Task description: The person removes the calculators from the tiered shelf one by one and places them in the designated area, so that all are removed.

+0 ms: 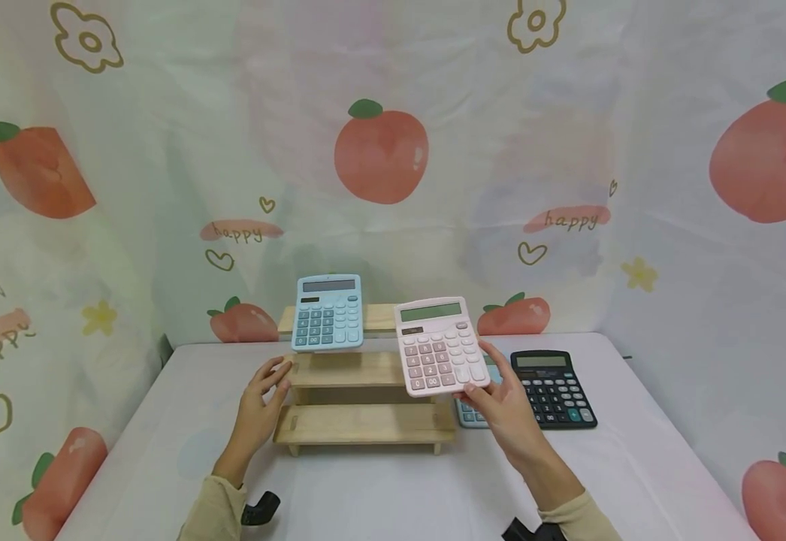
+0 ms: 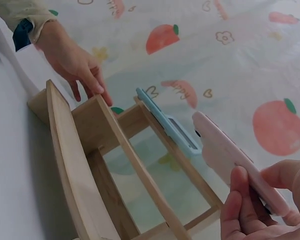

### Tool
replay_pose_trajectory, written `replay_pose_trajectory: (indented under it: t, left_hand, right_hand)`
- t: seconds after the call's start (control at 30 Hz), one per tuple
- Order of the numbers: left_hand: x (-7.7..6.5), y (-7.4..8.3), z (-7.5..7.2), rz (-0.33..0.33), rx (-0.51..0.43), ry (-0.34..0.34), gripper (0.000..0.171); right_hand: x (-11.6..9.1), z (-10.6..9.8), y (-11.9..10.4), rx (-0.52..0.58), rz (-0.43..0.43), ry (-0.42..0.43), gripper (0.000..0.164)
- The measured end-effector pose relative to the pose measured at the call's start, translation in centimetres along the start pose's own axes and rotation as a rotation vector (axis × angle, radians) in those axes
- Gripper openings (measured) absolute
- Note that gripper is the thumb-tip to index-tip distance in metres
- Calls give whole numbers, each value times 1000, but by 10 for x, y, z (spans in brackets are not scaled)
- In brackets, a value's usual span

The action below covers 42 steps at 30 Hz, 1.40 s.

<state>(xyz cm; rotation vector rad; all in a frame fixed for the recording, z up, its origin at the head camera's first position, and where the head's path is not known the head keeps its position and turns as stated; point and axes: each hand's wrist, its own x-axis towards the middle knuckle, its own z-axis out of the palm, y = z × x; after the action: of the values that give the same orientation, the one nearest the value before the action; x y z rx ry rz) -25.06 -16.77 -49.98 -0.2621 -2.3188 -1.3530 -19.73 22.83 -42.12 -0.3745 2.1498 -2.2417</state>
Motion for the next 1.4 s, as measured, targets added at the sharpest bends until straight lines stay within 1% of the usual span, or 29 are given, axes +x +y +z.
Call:
replay_pose_trajectory:
  t: [0.2,0.4,0.6,0.83,1.03,1.17,1.4]
  left_hand:
    - [-1,-1,0,15,5,4,36]
    - [-1,-3,1,9,-3,-1,37]
    - [-2,-2,0,-3,-1,-3,37]
    - [-1,-2,0,-6,0,-4,38]
    - [0,-4,0,-2,6,-4,38]
    - [0,-3,1,3,8,-2,37]
    - [0,-3,1,5,12,-2,37]
  right_hand:
    - [-11,-6,2,-28,27,12,76]
    - [-20,-14,6,-46,46,47,76]
    - [-26,-21,11,-17,71,77,73]
    - [-34,-29,19,24,76,99,68]
    - [-40,-37,21,4,133,135,72]
    - [-43,-45,23,2,139,143,75]
    - [-46,-52,25,2,176,157,81]
